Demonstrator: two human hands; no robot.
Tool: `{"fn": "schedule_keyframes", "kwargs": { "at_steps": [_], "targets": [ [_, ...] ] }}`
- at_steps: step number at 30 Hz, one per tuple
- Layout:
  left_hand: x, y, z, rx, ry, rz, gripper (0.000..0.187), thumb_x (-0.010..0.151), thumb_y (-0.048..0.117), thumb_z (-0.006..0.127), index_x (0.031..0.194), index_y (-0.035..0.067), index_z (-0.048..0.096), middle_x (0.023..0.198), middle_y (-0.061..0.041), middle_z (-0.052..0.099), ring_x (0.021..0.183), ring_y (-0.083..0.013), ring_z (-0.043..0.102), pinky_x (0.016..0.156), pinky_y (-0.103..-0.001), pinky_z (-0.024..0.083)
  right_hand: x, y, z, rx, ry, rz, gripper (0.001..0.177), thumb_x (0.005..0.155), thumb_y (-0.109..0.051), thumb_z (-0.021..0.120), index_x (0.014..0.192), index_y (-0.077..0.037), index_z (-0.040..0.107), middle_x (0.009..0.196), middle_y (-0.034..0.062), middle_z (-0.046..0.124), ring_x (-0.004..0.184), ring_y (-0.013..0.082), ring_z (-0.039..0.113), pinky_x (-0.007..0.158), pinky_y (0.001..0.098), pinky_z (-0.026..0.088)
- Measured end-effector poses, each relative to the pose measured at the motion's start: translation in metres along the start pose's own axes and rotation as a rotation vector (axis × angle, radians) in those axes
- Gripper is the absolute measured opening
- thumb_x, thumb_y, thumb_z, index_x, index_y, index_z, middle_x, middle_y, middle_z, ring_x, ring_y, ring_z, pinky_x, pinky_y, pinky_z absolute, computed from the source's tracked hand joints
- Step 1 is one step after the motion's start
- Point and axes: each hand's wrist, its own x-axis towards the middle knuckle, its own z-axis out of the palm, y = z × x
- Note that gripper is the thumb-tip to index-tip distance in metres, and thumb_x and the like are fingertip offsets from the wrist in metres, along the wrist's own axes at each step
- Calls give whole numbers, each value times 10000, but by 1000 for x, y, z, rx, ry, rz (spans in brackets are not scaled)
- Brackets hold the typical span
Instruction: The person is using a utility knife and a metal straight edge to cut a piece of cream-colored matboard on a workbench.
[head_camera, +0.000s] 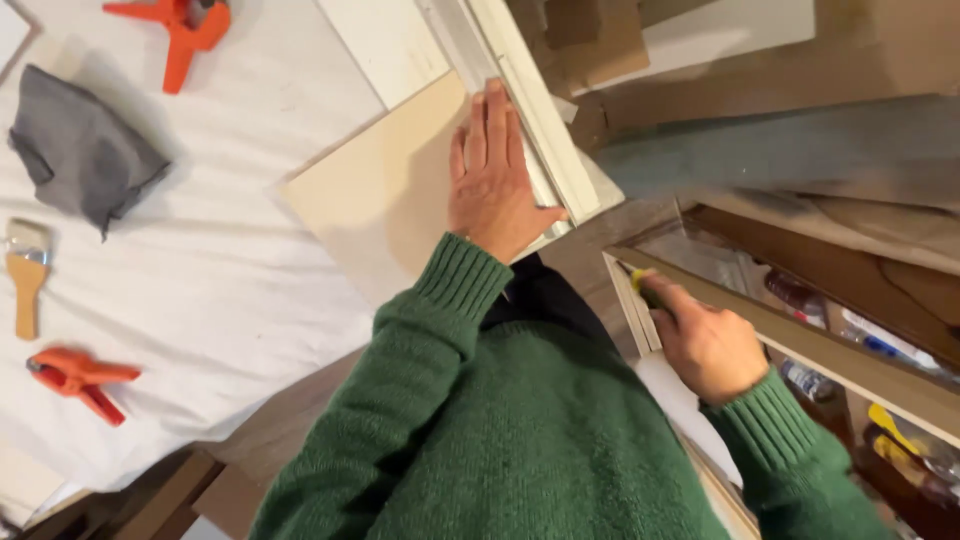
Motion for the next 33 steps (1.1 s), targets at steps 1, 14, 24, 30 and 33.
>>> {"fn": "schedule_keyframes", "kwargs": {
  "at_steps": [1, 14, 24, 30, 33],
  "targets": [
    [-1, -3, -4, 10, 4, -13, 1366, 612, 684, 888, 1532, -120, 277, 1667, -224, 66, 1562, -392, 109, 1246, -589, 190, 7, 1, -2, 5, -4, -16, 444, 921, -273, 619, 1360, -205, 609, 746, 209, 722, 630, 429, 695, 593, 525, 557],
    [-6, -8, 1, 78, 53, -4, 1333, 595, 578, 906, 1533, -139, 287, 1660, -226, 130, 1550, -372, 181, 1235, -545, 246, 107, -49, 40, 503, 360, 58, 339, 920, -152, 742, 1176, 7, 586, 1018, 159, 771, 963, 361, 741, 826, 424, 570],
    [-6, -7, -1, 83, 2, -2, 1359, 577, 630, 902, 1514, -149, 301, 1646, -243, 106, 1537, -386, 168, 1225, -554, 234, 121, -19, 47, 884, 341, 61, 298, 992, -119, 755, 1152, 26, 550, 884, 70, 660, 753, 169, 637, 685, 310, 544],
    [-10, -14, -8, 11, 38, 22, 1287, 623, 628, 876, 1505, -133, 328, 1659, -228, 99, 1552, -365, 178, 1245, -541, 251, 113, -48, 10, 1022, 323, 15, 252, 1050, -128, 692, 1213, -2, 548, 910, 17, 626, 750, 87, 615, 675, 241, 506],
    [-24, -15, -27, -156, 174, 68, 1162, 713, 596, 856, 1508, -94, 364, 1674, -174, 148, 1562, -361, 196, 1253, -538, 260, 109, -62, 18, 1162, 224, -27, 224, 1079, -166, 627, 1239, -25, 556, 985, 25, 694, 839, 75, 645, 741, 220, 534]
  ]
}}
